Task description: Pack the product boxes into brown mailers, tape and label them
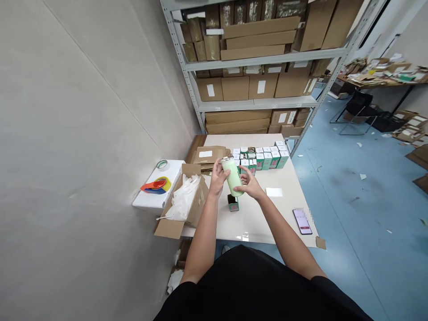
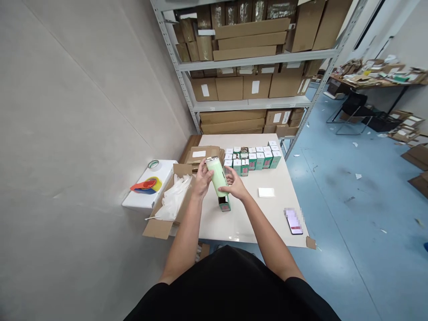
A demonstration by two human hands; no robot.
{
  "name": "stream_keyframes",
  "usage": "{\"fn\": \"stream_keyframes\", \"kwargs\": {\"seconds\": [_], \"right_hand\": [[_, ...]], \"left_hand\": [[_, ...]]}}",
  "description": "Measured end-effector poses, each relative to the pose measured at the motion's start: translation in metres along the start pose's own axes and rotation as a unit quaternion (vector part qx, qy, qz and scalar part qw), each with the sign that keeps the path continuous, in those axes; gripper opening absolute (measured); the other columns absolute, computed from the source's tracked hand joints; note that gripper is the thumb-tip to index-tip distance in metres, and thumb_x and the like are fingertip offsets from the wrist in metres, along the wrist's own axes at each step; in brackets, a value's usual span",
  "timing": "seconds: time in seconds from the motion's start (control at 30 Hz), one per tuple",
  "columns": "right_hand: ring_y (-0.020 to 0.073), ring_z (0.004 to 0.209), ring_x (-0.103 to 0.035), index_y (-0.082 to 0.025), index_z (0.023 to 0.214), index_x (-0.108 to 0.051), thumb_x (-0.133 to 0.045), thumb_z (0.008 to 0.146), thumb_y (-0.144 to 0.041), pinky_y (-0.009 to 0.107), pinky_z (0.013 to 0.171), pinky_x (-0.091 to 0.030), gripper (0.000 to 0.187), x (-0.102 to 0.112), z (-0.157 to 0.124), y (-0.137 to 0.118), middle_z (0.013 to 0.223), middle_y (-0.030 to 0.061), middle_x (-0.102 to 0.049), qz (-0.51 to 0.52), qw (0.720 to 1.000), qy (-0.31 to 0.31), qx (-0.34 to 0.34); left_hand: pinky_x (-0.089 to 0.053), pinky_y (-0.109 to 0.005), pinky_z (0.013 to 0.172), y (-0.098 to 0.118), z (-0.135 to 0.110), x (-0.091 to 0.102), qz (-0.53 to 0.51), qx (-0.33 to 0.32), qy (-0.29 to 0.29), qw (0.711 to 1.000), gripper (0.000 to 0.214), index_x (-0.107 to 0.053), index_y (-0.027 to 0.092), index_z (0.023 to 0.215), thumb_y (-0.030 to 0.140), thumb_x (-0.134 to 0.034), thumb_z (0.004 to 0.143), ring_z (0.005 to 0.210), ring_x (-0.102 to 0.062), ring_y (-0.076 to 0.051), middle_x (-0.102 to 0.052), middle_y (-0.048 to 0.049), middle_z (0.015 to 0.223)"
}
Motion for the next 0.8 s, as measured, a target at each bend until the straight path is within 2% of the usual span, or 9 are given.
{"fn": "stream_keyframes", "kwargs": {"seconds": [0.07,0.13,0.2,0.27,0.37,0.47,0.57,0.7,0.8], "right_hand": [[0.0228,0.094,-0.064,-0.031,0.159,-0.029,-0.092,0.056,-0.042,0.042,0.088,-0.055,0.121,0.001,-0.003,-0.005,0.109,0.004,-0.065,-0.03,0.999,0.036,0.016],[0.0234,0.096,-0.064,-0.031,0.161,-0.024,-0.093,0.057,-0.042,0.042,0.089,-0.055,0.125,0.001,-0.009,-0.009,0.113,0.0052,-0.064,-0.029,0.998,0.04,0.023],[0.0246,0.101,-0.065,-0.031,0.162,-0.019,-0.09,0.062,-0.043,0.043,0.091,-0.056,0.123,-0.003,-0.015,-0.012,0.119,0.0072,-0.064,-0.001,1.0,0.006,0.015],[0.0259,0.106,-0.066,-0.031,0.163,-0.016,-0.085,0.069,-0.044,0.044,0.092,-0.056,0.117,-0.008,-0.021,-0.014,0.123,0.0085,-0.064,0.03,0.999,-0.033,0.002],[0.0268,0.103,-0.068,-0.031,0.163,-0.016,-0.085,0.07,-0.043,0.046,0.09,-0.058,0.116,-0.01,-0.026,-0.018,0.119,0.0085,-0.066,0.048,0.999,-0.009,0.001],[0.0268,0.1,-0.068,-0.031,0.164,-0.013,-0.09,0.066,-0.042,0.046,0.089,-0.059,0.125,-0.012,-0.027,-0.021,0.119,0.0088,-0.066,0.043,0.999,0.022,0.012],[0.0264,0.103,-0.068,-0.033,0.165,-0.01,-0.089,0.066,-0.044,0.045,0.091,-0.057,0.127,-0.015,-0.026,-0.021,0.123,0.0091,-0.065,0.037,0.999,-0.013,0.017],[0.0243,0.1,-0.068,-0.035,0.165,-0.006,-0.085,0.069,-0.043,0.043,0.089,-0.057,0.125,-0.018,-0.026,-0.019,0.117,0.0064,-0.066,0.049,0.997,-0.055,0.023],[0.0226,0.093,-0.066,-0.034,0.166,-0.008,-0.089,0.064,-0.04,0.041,0.085,-0.057,0.131,-0.018,-0.027,-0.018,0.11,0.0042,-0.064,0.004,1.0,-0.003,0.03]], "left_hand": [[-0.049,-0.039,0.108,0.006,-0.001,-0.005,0.02,-0.01,0.006,1.0,0.107,-0.033,0.031,0.159,0.048,-0.091,0.07,0.132,-0.059,-0.029,-0.058,-0.0124,0.147],[-0.051,-0.041,0.106,0.009,-0.003,-0.007,0.03,0.0,0.022,0.999,0.114,-0.031,0.028,0.161,0.045,-0.094,0.067,0.125,-0.063,-0.029,-0.065,-0.0137,0.138],[-0.053,-0.044,0.103,0.011,-0.007,-0.009,0.026,0.018,0.026,0.999,0.119,-0.026,0.025,0.163,0.044,-0.094,0.067,0.116,-0.068,-0.029,-0.072,-0.0139,0.125],[-0.053,-0.045,0.102,0.013,-0.012,-0.013,0.017,0.024,0.008,1.0,0.122,-0.02,0.024,0.165,0.044,-0.093,0.069,0.113,-0.069,-0.029,-0.074,-0.0131,0.121],[-0.051,-0.044,0.107,0.017,-0.019,-0.02,-0.003,0.011,-0.015,1.0,0.12,-0.015,0.029,0.166,0.047,-0.089,0.074,0.123,-0.066,-0.028,-0.067,-0.0133,0.135],[-0.05,-0.04,0.107,0.02,-0.021,-0.022,-0.007,-0.003,-0.004,1.0,0.119,-0.016,0.031,0.166,0.043,-0.09,0.074,0.126,-0.064,-0.027,-0.063,-0.0132,0.142],[-0.053,-0.04,0.103,0.022,-0.021,-0.018,0.016,-0.004,0.022,1.0,0.127,-0.013,0.029,0.166,0.037,-0.094,0.069,0.118,-0.068,-0.027,-0.071,-0.0125,0.129],[-0.054,-0.041,0.101,0.024,-0.024,-0.013,0.022,-0.008,0.023,0.999,0.129,-0.008,0.028,0.167,0.044,-0.092,0.07,0.114,-0.07,-0.027,-0.073,-0.0123,0.125],[-0.053,-0.039,0.104,0.026,-0.028,-0.012,0.03,-0.022,0.012,0.999,0.125,-0.009,0.033,0.167,0.048,-0.09,0.072,0.124,-0.065,-0.027,-0.064,-0.0129,0.141]]}}
Point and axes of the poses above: each hand's wrist, its own z-axis towards the middle knuckle, its own x-axis out of the back of the hand, y = z × x, the point moved 4 cm from there along z, towards the middle knuckle
